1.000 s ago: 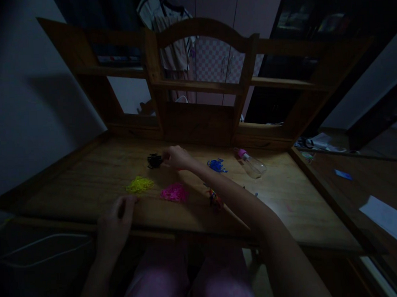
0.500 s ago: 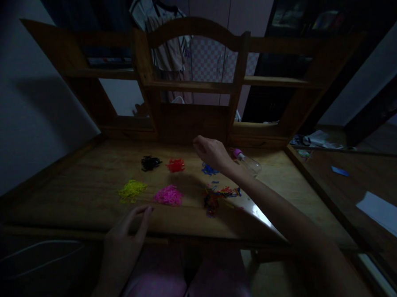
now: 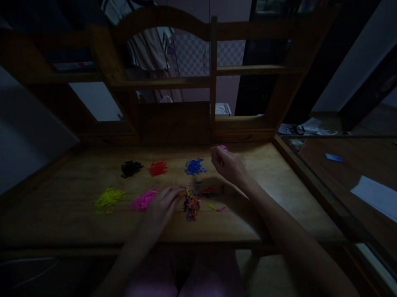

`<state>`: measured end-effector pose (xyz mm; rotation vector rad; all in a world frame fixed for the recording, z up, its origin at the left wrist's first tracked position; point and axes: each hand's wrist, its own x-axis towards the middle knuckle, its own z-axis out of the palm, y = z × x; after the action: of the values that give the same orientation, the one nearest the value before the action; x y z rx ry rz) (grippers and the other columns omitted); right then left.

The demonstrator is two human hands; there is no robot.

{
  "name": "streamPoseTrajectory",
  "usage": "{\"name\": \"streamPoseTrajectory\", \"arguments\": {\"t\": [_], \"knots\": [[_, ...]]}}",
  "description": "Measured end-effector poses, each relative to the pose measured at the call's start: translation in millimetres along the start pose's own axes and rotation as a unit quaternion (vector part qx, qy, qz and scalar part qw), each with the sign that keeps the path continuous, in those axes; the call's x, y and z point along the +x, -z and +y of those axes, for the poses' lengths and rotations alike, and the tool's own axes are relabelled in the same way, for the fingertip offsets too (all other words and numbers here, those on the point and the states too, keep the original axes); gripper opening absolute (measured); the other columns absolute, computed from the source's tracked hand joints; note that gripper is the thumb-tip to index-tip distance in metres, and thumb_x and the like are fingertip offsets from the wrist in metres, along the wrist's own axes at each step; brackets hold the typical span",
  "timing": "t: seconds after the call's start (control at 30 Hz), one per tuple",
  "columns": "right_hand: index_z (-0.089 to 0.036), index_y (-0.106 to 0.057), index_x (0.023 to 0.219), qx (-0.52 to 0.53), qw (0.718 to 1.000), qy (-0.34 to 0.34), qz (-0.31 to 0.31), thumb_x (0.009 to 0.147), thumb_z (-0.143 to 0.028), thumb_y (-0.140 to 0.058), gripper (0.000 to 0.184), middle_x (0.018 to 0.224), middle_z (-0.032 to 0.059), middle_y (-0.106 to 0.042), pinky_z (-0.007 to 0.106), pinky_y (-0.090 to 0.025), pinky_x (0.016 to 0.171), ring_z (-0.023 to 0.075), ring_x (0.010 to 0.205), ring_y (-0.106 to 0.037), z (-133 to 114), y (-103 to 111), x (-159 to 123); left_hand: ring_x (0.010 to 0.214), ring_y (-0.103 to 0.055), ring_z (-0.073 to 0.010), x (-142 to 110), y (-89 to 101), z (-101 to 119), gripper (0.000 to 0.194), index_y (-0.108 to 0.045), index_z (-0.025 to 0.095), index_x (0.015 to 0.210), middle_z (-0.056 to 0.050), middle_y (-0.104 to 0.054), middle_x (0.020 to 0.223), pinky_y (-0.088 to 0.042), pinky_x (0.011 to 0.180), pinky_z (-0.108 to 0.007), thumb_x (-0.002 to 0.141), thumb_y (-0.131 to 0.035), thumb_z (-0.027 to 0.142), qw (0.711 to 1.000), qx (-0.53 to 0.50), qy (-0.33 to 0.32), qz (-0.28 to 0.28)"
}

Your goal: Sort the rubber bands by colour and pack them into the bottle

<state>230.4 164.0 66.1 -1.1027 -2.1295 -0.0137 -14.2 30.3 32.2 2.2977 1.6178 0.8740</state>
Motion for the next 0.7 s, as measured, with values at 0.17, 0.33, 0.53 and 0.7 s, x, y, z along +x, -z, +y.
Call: {"name": "streamPoseTrajectory", "arguments": {"t": [0.17,0.33,0.53,0.7], "knots": [[-0.020,-0.063,0.112,0.024,1.000,-0.007,-0.011,0.097,-0.030,-0.045,0.026,0.082,0.0054,-0.069,0.024,-0.037,0.058,0.0134,0.061,-0.057,-1.9,11.7,3.9,0.102,-0.055,-0.0223,30.3,22.2,-2.2,0.026,-0.061,0.024,0.111,-0.006,-0.059,0.106,-0.047,0.088,-0.036,0.094,-0.045,0.012,0.988,0.076,-0.081,-0.103],[-0.020,-0.062,0.113,0.025,1.000,-0.010,-0.005,0.098,-0.029,-0.044,0.026,0.083,0.0046,-0.069,0.023,-0.037,0.059,0.0135,0.063,-0.058,-0.9,14.0,3.9,0.096,-0.053,-0.0217,36.9,18.5,4.5,0.020,-0.060,0.021,0.100,-0.006,-0.056,0.101,-0.045,0.081,-0.034,0.094,-0.043,0.012,0.985,0.097,-0.081,-0.120],[-0.021,-0.062,0.115,0.025,0.999,-0.011,-0.018,0.097,-0.028,-0.044,0.027,0.081,0.0040,-0.068,0.024,-0.039,0.060,0.0136,0.061,-0.057,-2.3,10.5,2.7,0.096,-0.052,-0.0220,35.2,18.3,10.8,0.015,-0.054,0.020,0.097,-0.007,-0.056,0.103,-0.045,0.082,-0.034,0.094,-0.042,0.012,0.981,0.066,-0.101,-0.149],[-0.022,-0.062,0.114,0.050,0.998,-0.030,-0.015,0.096,-0.029,-0.047,0.025,0.081,0.0034,-0.067,0.026,-0.040,0.061,0.0140,0.061,-0.056,-4.7,8.3,1.7,0.100,-0.054,-0.0228,31.9,36.9,27.2,0.016,-0.053,0.020,0.101,-0.008,-0.059,0.104,-0.046,0.090,-0.037,0.095,-0.039,0.015,0.987,0.023,-0.076,-0.142]]}}
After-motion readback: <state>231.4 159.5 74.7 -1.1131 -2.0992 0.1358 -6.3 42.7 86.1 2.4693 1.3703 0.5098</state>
